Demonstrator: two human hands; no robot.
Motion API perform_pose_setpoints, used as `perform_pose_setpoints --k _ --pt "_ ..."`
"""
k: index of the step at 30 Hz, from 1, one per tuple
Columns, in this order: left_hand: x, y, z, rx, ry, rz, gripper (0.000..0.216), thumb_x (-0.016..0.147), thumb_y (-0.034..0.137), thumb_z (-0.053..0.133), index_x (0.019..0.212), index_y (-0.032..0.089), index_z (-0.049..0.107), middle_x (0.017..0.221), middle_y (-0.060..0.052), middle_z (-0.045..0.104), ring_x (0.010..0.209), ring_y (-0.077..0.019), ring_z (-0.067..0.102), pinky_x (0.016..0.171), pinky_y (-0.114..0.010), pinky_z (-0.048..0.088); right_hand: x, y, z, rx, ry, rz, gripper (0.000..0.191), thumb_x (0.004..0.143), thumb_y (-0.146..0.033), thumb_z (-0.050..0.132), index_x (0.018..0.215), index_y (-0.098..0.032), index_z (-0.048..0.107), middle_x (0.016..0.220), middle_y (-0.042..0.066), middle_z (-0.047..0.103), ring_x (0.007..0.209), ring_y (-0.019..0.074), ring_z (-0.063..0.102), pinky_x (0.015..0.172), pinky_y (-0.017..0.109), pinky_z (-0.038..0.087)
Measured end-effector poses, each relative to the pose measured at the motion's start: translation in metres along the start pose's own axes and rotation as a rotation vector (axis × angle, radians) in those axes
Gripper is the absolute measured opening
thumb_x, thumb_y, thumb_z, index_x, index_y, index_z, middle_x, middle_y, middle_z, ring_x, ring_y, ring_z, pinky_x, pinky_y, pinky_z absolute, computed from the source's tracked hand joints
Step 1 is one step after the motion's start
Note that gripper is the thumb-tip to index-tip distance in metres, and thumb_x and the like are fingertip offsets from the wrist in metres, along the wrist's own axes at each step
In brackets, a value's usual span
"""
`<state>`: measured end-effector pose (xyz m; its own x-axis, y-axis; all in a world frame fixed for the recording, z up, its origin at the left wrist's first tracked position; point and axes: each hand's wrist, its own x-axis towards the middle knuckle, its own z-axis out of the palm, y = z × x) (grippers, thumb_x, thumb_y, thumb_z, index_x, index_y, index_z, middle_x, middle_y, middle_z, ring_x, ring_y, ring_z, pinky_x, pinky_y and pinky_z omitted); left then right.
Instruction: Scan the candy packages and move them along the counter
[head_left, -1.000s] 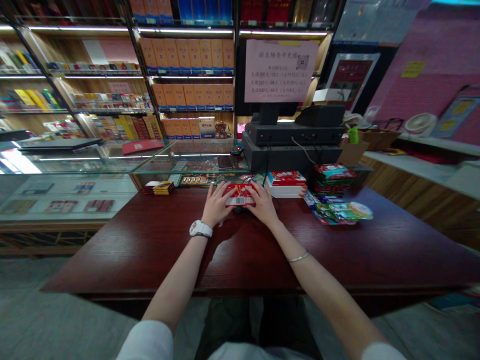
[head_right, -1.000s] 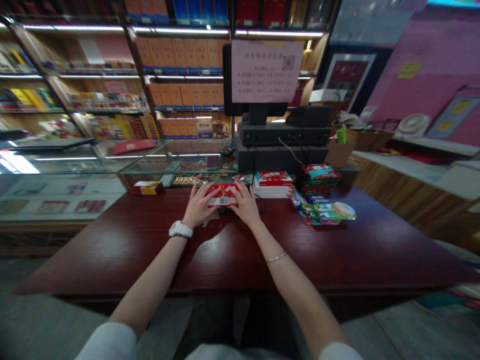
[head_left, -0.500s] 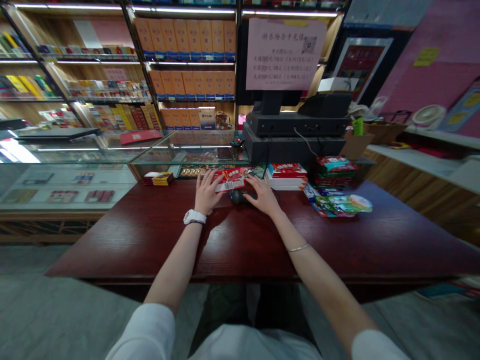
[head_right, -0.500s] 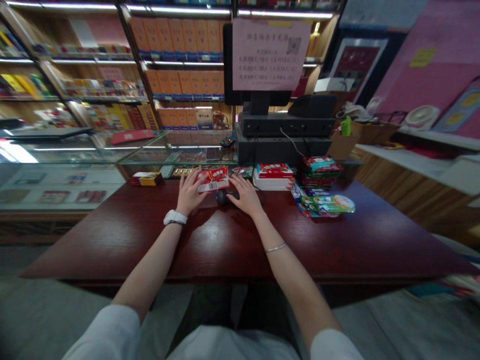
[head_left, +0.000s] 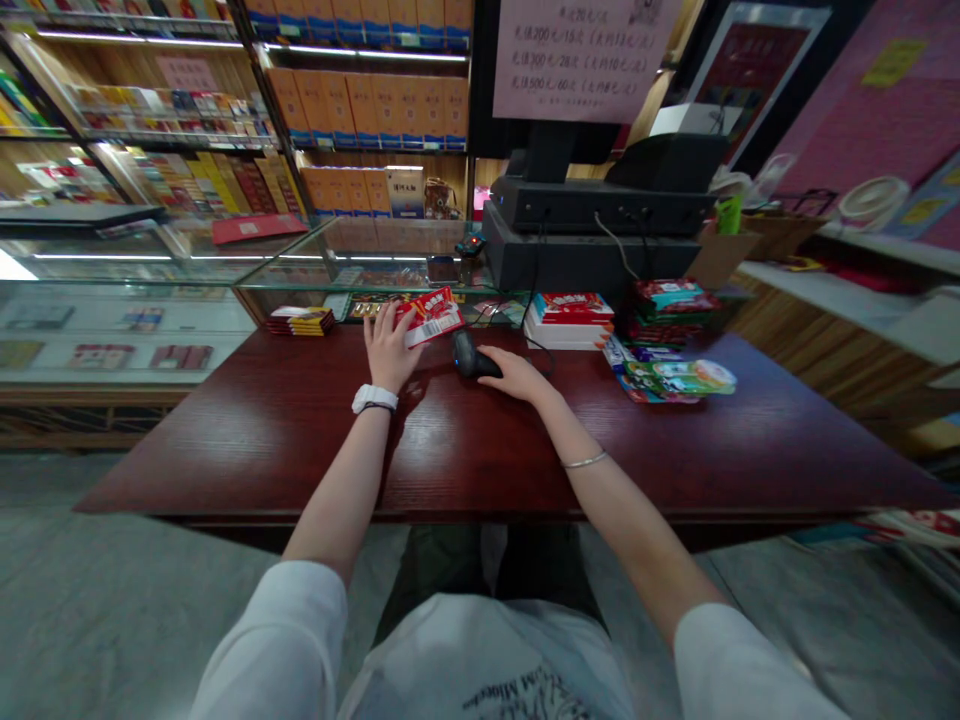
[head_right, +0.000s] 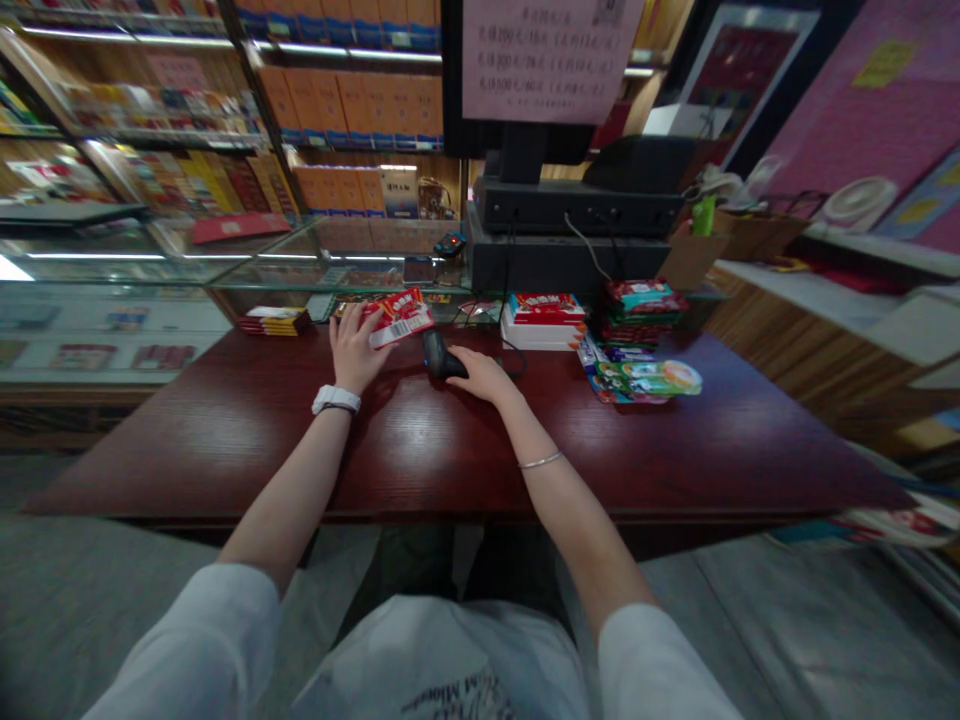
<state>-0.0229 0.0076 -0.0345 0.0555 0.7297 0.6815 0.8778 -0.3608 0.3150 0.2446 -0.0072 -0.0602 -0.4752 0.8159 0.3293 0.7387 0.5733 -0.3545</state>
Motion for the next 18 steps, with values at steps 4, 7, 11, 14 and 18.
perform_pose_setpoints --k 4,7,11,14,18 --pt "0.0 0.0 0.001 0.022 -0.01 -0.016 0.059 0.081 0.036 0.071 0.137 0.026 0.056 0.156 -0.01 0.044 0.148 -0.0305 0.033 0.125 -0.055 0.011 0.0 -0.006 -0.002 -0.021 -0.009 0.038 0.064 0.083 -0.016 0.069 0.144 -0.018 0.049 0.145 0.013 0.056 0.131 0.0277 0.056 0.112 0.046 0.043" --pt "0.0 -0.002 0.003 0.027 -0.016 -0.013 0.06 0.08 0.036 0.071 0.137 0.026 0.056 0.156 -0.01 0.043 0.148 -0.0304 0.032 0.125 -0.054 0.01 0.0 -0.011 -0.004 -0.045 -0.006 0.055 0.061 0.083 -0.013 0.065 0.142 -0.019 0.051 0.142 0.012 0.058 0.128 0.0275 0.057 0.109 0.047 0.045" --pt "0.0 -0.002 0.005 0.032 -0.016 -0.011 0.059 0.081 0.037 0.07 0.138 0.027 0.055 0.156 -0.009 0.043 0.148 -0.0301 0.033 0.126 -0.054 0.01 -0.002 -0.021 -0.007 -0.095 0.006 0.079 0.062 0.085 -0.014 0.062 0.144 -0.021 0.049 0.143 0.009 0.058 0.122 0.0282 0.06 0.106 0.047 0.047" --pt "-0.001 -0.002 0.004 0.041 -0.009 -0.011 0.059 0.081 0.038 0.07 0.138 0.026 0.056 0.156 -0.009 0.043 0.147 -0.0305 0.034 0.125 -0.054 0.011 -0.004 -0.028 -0.009 -0.12 0.019 0.075 0.07 0.085 -0.014 0.063 0.151 -0.023 0.04 0.146 0.008 0.056 0.117 0.0286 0.062 0.103 0.047 0.048" --pt "-0.001 -0.003 0.004 0.044 -0.001 -0.019 0.06 0.081 0.038 0.07 0.138 0.026 0.056 0.156 -0.009 0.044 0.147 -0.0313 0.035 0.125 -0.054 0.013 -0.004 -0.032 -0.013 -0.113 0.067 0.033 0.069 0.088 -0.016 0.061 0.152 -0.024 0.037 0.144 0.009 0.057 0.116 0.0289 0.062 0.103 0.048 0.048"
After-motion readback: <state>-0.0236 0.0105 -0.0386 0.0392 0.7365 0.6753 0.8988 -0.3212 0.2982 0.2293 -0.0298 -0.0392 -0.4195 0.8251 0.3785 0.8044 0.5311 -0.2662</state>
